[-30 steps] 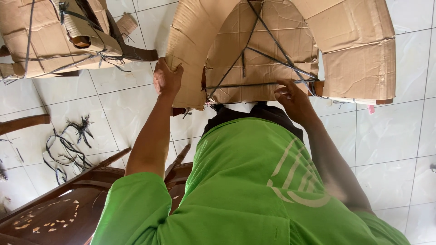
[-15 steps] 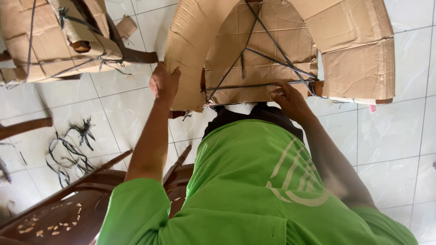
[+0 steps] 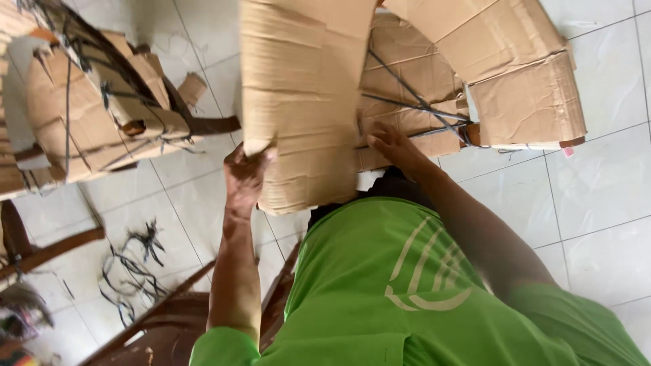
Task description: The person secures a wooden chair with black straps, tying them in a crisscross pattern over the seat and backrest. They then place corrugated cardboard pieces over the chair's edges and adjust them to protect the wood.
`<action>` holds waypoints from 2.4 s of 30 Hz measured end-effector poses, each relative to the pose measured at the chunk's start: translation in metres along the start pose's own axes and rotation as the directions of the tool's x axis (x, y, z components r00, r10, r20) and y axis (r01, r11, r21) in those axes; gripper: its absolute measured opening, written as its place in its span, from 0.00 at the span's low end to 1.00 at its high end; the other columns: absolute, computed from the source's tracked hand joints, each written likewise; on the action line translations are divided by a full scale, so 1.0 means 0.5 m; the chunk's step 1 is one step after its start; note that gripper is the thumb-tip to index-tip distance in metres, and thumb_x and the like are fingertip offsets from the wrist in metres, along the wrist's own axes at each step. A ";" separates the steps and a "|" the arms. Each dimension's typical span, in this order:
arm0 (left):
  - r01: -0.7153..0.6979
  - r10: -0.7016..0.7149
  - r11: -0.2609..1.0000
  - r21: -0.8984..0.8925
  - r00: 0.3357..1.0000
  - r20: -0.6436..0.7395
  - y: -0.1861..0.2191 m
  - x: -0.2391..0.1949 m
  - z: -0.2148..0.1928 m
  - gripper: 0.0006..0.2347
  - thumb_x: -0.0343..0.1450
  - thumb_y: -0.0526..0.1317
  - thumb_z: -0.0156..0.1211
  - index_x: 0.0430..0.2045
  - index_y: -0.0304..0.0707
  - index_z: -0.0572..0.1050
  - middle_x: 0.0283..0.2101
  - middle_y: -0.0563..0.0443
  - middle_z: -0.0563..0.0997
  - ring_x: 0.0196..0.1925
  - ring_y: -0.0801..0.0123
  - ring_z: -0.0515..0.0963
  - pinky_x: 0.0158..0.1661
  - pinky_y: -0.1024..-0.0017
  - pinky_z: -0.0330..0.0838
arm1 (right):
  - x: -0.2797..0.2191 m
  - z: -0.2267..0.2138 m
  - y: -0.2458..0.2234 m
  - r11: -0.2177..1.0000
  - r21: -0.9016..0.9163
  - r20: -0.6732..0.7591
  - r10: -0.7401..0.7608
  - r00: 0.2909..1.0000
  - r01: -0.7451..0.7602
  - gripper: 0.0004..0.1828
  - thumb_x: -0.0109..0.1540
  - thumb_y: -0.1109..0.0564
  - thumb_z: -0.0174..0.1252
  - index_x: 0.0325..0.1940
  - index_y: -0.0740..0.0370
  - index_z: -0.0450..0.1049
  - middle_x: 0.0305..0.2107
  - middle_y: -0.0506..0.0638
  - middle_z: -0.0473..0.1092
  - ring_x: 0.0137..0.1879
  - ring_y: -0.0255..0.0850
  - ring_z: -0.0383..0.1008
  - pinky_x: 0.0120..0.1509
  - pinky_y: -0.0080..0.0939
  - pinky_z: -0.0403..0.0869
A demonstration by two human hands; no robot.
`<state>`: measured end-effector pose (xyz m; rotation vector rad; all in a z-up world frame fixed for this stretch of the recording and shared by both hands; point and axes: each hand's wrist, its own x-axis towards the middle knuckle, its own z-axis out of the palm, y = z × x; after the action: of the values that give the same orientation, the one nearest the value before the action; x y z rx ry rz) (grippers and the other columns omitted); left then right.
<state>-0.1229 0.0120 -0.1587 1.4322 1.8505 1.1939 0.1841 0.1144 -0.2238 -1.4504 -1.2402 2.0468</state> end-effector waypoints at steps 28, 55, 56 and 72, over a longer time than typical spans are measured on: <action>-0.054 0.055 0.997 0.063 0.998 -0.026 0.115 -0.023 0.131 0.09 0.68 0.35 0.68 0.39 0.48 0.83 0.36 0.51 0.85 0.40 0.59 0.87 0.41 0.66 0.81 | -0.021 -0.015 -0.302 0.404 -0.813 0.200 -0.485 0.851 0.421 0.25 0.58 0.59 0.60 0.59 0.45 0.72 0.41 0.55 0.75 0.48 0.63 0.77 0.51 0.67 0.73; 0.557 -0.625 0.773 0.303 0.750 0.214 0.136 0.055 -0.129 0.33 0.67 0.53 0.65 0.64 0.35 0.65 0.38 0.43 0.81 0.25 0.69 0.78 0.22 0.73 0.72 | -0.016 0.044 -0.343 -0.082 -0.734 0.221 -0.967 0.123 0.675 0.19 0.67 0.61 0.53 0.63 0.68 0.68 0.66 0.63 0.60 0.76 0.59 0.53 0.82 0.64 0.57; 0.580 -0.630 0.774 0.254 0.743 0.226 0.083 0.060 -0.115 0.35 0.66 0.59 0.62 0.65 0.38 0.65 0.32 0.50 0.79 0.22 0.74 0.73 0.17 0.75 0.66 | -0.020 0.045 -0.331 -0.006 -0.739 0.196 -0.959 0.207 0.674 0.20 0.71 0.55 0.48 0.65 0.68 0.66 0.67 0.62 0.60 0.76 0.60 0.55 0.81 0.65 0.61; 0.595 -0.500 0.570 0.567 0.799 -0.335 -0.323 -0.054 0.076 0.26 0.70 0.60 0.64 0.48 0.45 0.60 0.41 0.41 0.81 0.46 0.45 0.84 0.47 0.47 0.77 | -0.052 -0.109 -0.065 0.545 -0.679 -0.001 -0.670 0.742 0.492 0.29 0.61 0.66 0.63 0.68 0.63 0.68 0.46 0.61 0.75 0.51 0.59 0.78 0.54 0.54 0.75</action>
<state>-0.1637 -0.0103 -0.3204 0.9065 2.7111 0.3206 0.2368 0.1395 -0.1877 -1.2124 -2.0804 0.9512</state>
